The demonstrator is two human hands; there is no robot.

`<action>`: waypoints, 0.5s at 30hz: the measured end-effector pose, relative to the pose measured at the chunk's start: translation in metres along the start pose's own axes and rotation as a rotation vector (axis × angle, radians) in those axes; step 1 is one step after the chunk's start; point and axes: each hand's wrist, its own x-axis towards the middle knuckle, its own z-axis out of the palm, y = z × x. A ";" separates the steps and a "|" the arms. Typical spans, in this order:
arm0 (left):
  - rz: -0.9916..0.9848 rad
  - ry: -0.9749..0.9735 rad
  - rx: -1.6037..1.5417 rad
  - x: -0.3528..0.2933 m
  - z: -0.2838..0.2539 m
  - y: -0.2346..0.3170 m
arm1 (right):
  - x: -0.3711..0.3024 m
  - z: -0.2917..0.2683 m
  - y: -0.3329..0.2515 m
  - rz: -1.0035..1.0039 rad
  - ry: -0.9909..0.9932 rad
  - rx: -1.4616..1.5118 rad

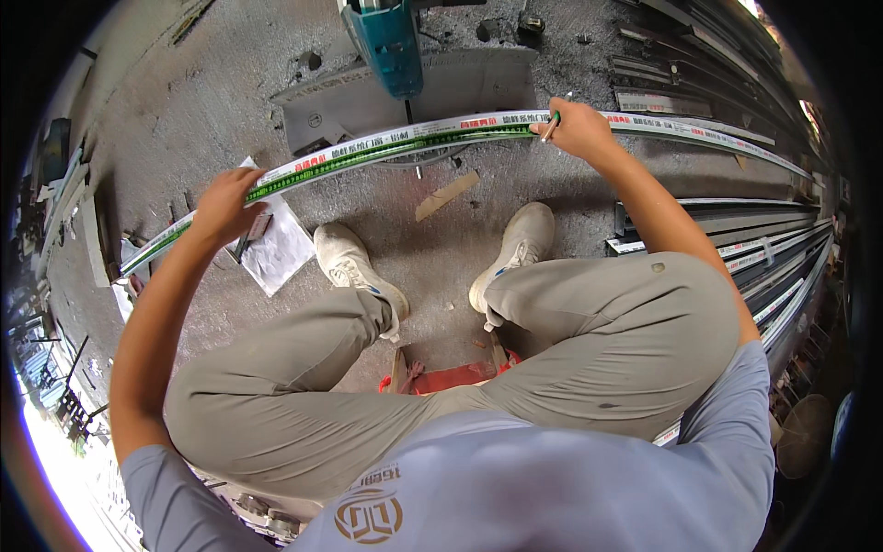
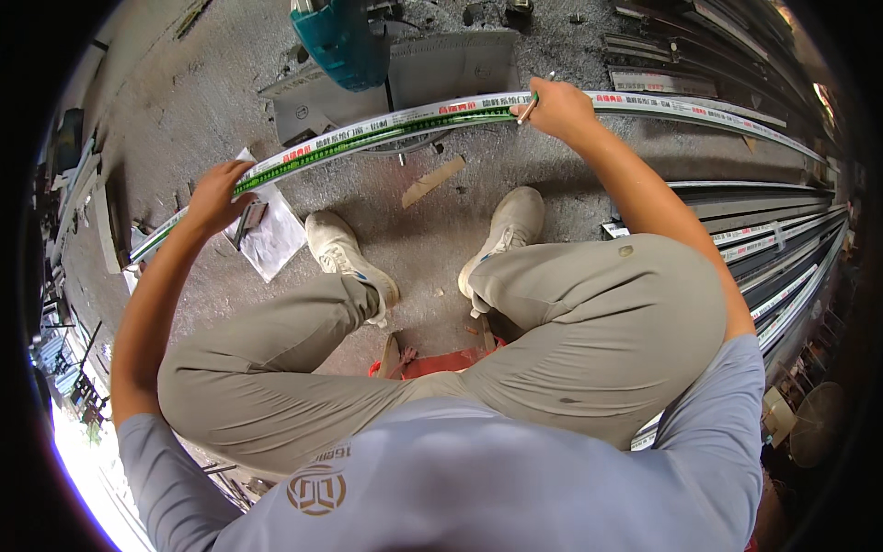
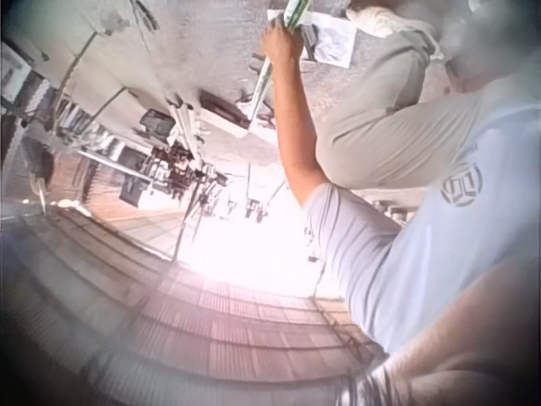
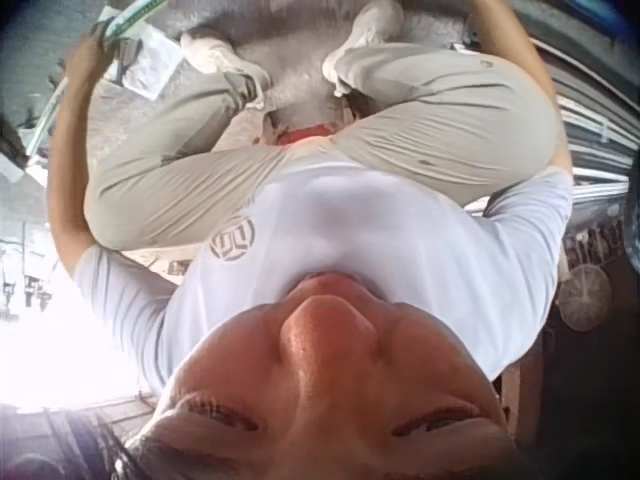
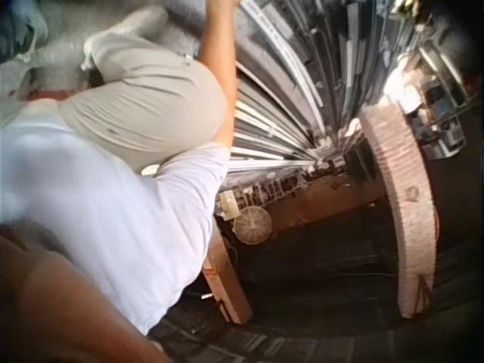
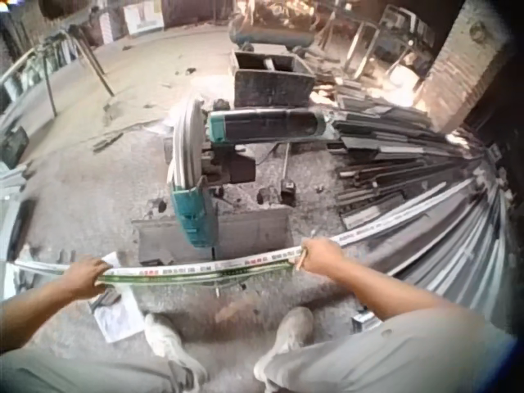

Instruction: The person measures and marks metal profiles with a tape measure and marker, then uses a miter saw to cut them to length. The person handles the profiles one at a time, aligns them on the saw, and cuts them.

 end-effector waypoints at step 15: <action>0.224 0.268 -0.117 0.194 0.046 0.375 | 0.012 0.005 0.017 -0.014 0.156 -0.033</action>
